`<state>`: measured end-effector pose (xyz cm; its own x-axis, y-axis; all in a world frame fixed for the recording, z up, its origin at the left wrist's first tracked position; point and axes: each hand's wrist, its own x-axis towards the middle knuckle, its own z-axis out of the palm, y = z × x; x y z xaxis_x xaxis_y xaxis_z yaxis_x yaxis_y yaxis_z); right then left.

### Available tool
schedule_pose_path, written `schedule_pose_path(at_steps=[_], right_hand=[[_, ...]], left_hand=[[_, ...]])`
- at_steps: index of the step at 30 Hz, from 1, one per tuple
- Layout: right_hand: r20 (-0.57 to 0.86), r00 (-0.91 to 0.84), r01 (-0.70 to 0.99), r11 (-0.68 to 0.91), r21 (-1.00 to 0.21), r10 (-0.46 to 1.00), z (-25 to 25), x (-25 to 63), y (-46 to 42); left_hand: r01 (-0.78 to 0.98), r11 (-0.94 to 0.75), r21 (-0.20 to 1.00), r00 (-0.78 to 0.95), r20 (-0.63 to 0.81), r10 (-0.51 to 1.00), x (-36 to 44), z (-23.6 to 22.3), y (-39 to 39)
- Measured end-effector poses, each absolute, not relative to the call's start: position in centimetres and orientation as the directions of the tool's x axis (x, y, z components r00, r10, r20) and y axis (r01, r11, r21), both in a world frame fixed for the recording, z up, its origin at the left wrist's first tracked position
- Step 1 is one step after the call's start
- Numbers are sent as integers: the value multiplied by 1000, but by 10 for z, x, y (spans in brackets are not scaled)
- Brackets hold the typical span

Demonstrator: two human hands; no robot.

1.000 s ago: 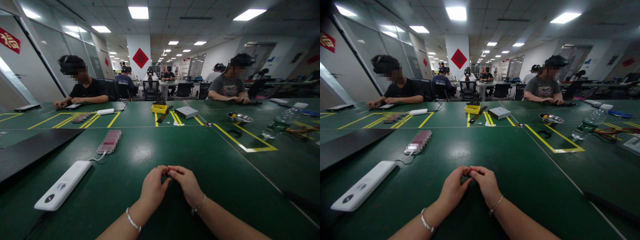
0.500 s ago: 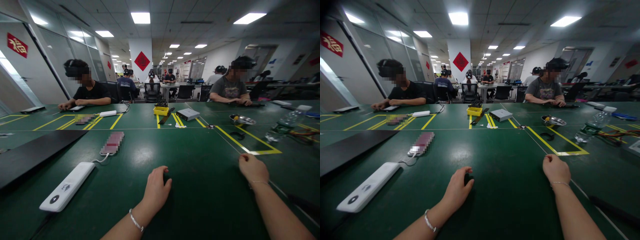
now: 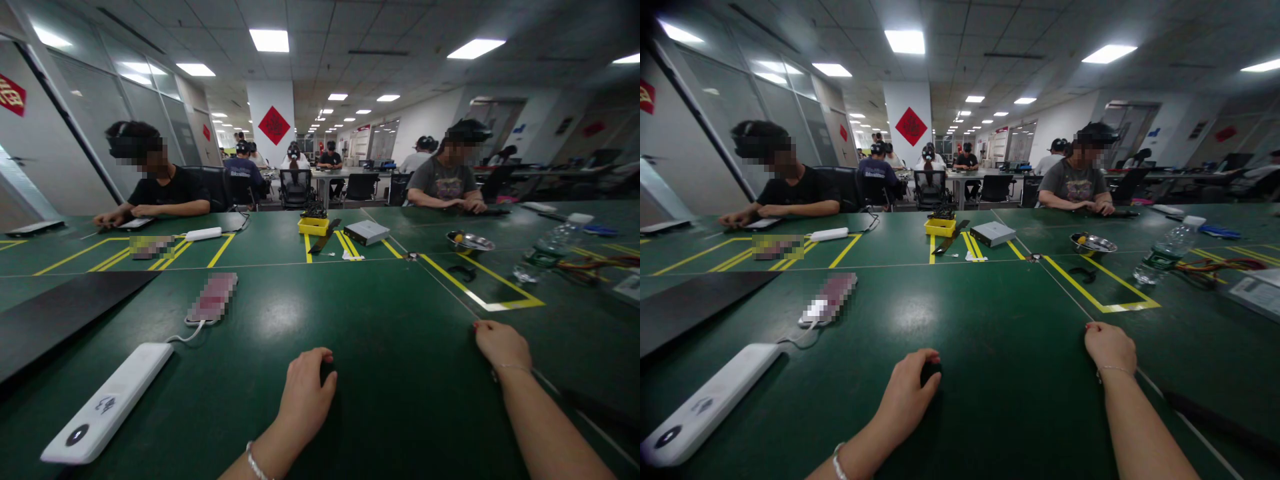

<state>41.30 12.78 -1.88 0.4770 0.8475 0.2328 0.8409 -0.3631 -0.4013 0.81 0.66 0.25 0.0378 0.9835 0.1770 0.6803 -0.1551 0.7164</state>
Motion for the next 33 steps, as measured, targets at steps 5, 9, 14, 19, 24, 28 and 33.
schedule_pose_path(at_steps=[5, 9, 14, 19, 24, 28, 33], right_hand=[[133, 545, 786, -449, -426, 828, -16, 413, 126], [165, 599, 752, -481, -450, 783, -10, 407, 123], [465, 315, 923, -153, -354, 827, 8, 347, 119], [317, -236, 851, 353, -389, 918, 11, 235, 90], [136, -535, 656, 512, -554, 834, -4, 173, 55], [207, -511, 664, 536, -521, 834, 1, 187, 65], [372, 12, 985, 52, -163, 928, 22, 265, 100]], left_hand=[[683, -163, 712, 51, 176, 983, 7, 3, 7], [686, -167, 709, 61, 172, 983, 7, 6, 6], [695, -168, 700, 66, 170, 983, 6, 6, 6], [717, -192, 671, 62, 212, 975, 7, -3, 8], [748, -243, 617, 125, 228, 966, 7, -9, 8], [771, -259, 582, 163, 213, 963, 8, -6, 7], [776, -247, 580, 164, 193, 967, 7, -3, 5]])
